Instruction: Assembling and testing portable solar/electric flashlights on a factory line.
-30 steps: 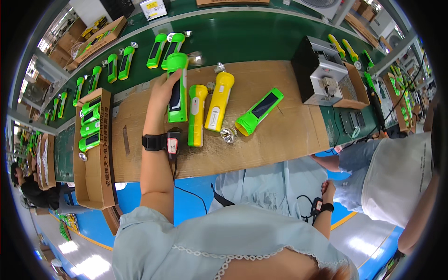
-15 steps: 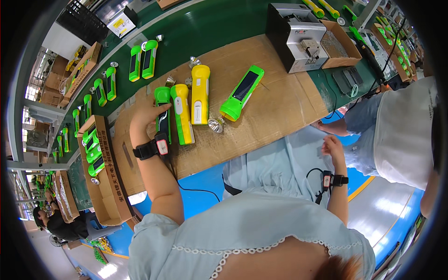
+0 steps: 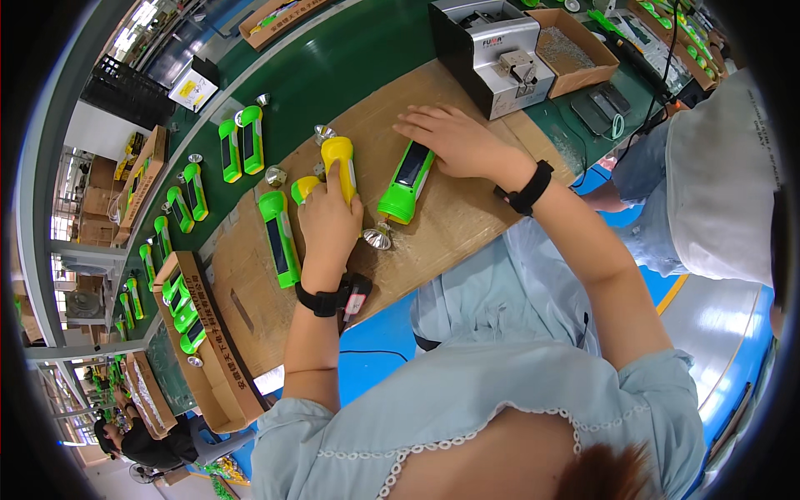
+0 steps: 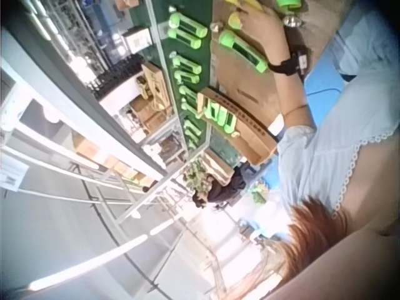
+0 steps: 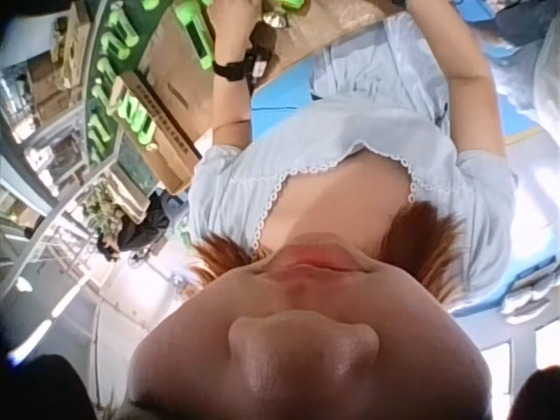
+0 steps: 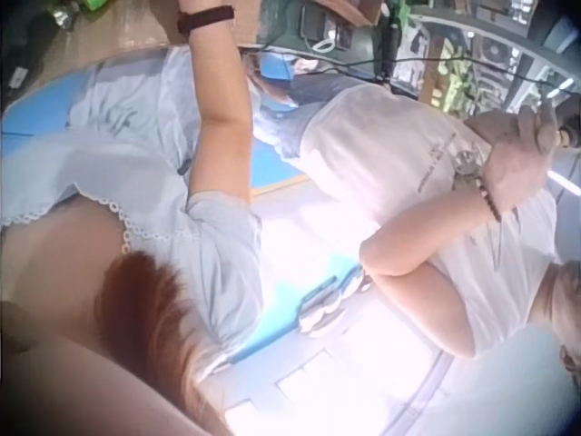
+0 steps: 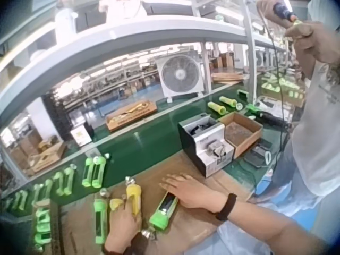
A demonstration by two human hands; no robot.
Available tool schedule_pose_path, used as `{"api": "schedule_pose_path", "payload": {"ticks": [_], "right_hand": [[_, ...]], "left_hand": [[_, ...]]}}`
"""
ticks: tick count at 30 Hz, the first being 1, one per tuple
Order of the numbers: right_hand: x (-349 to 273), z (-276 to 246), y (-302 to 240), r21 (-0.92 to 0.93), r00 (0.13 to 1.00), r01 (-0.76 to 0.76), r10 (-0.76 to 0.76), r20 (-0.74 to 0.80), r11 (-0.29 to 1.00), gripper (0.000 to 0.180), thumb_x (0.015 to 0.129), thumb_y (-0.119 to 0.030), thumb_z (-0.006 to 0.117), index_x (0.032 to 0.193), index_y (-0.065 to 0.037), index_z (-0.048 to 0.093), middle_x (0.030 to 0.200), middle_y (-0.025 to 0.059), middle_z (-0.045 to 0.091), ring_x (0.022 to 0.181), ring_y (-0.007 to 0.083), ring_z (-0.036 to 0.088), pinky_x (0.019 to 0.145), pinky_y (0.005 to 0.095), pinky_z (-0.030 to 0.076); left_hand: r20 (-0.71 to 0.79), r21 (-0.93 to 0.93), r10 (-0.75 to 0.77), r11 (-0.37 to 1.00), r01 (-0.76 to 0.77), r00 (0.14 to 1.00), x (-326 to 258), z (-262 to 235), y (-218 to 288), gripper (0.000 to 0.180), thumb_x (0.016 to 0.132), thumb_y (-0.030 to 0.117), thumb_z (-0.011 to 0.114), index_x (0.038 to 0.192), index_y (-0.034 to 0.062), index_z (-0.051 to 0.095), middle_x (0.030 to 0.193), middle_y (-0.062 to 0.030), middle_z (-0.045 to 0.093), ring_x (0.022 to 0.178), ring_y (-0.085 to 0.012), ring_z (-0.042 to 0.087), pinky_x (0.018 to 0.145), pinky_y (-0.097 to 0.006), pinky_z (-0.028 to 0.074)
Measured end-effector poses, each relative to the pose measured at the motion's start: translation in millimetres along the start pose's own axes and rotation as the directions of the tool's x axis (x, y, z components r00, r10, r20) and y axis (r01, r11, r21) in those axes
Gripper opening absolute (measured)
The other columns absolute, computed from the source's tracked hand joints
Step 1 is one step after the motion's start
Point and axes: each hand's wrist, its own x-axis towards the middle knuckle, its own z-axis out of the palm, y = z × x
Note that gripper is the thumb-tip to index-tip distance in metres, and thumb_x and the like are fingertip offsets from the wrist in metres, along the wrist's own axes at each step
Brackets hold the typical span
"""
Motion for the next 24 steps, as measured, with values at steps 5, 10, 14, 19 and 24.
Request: {"api": "schedule_pose_path", "payload": {"ticks": [5, 10, 14, 19, 24], "right_hand": [[3, -12, 1, 0.169, 0.969, -0.059, 0.015, 0.248, 0.984, 0.041, 0.063, -0.01, 0.069, 0.101, -0.01, 0.057, 0.107, 0.0071, 0.056, 0.105, 0.026, 0.051, 0.096, 0.0392, 0.037], [-9, -50, -12, 0.276, 0.997, -0.074, 0.066, 0.038, 0.958, 0.035, 0.061, -0.015, 0.073, 0.092, -0.009, 0.057, 0.093, 0.0051, 0.055, 0.089, 0.0267, 0.056, 0.082, 0.0369, 0.044], [-29, -66, -20, 0.378, 0.964, -0.245, 0.265, -0.002, 0.893, 0.037, 0.063, -0.017, 0.075, 0.093, -0.008, 0.056, 0.097, 0.0064, 0.055, 0.088, 0.0279, 0.056, 0.073, 0.0347, 0.047], [-45, -87, -27, 0.438, 0.93, -0.296, 0.361, -0.073, 0.849, 0.042, 0.062, -0.012, 0.077, 0.097, -0.006, 0.056, 0.1, 0.0088, 0.054, 0.091, 0.0273, 0.056, 0.075, 0.0327, 0.047], [-51, -98, -31, 0.511, 0.907, -0.288, 0.402, -0.125, 0.81, 0.045, 0.058, -0.007, 0.079, 0.097, -0.004, 0.056, 0.098, 0.011, 0.054, 0.088, 0.0275, 0.056, 0.075, 0.032, 0.046]], "left_hand": [[0.004, -0.002, 0.032, 0.999, -0.032, 0.999, -1, 2, -7, 0.062, 0.07, 0.024, 0.065, 0.127, 0.0106, 0.045, 0.078, -0.0153, 0.057, 0.072, -0.0314, 0.06, 0.062, -0.042, 0.046], [0.034, -0.005, 0.016, 1.0, -0.016, 0.999, 1, 1, -11, 0.063, 0.072, 0.025, 0.065, 0.13, 0.0169, 0.043, 0.08, -0.0171, 0.057, 0.073, -0.0328, 0.06, 0.063, -0.043, 0.048], [0.04, -0.017, 0.002, 1.0, -0.001, 0.999, 2, 2, -10, 0.062, 0.072, 0.026, 0.064, 0.129, 0.0149, 0.043, 0.082, -0.0163, 0.057, 0.075, -0.0322, 0.06, 0.064, -0.043, 0.046], [0.026, -0.068, -0.005, 0.998, 0.007, 1.0, 2, 5, -11, 0.065, 0.069, 0.027, 0.067, 0.128, 0.0129, 0.044, 0.084, -0.0155, 0.058, 0.078, -0.031, 0.06, 0.067, -0.043, 0.046], [0.013, -0.162, -0.079, 0.984, 0.081, 0.997, 2, 1, -7, 0.075, 0.067, 0.03, 0.072, 0.129, 0.0035, 0.038, 0.091, -0.0183, 0.059, 0.083, -0.0331, 0.06, 0.073, -0.044, 0.046]]}}
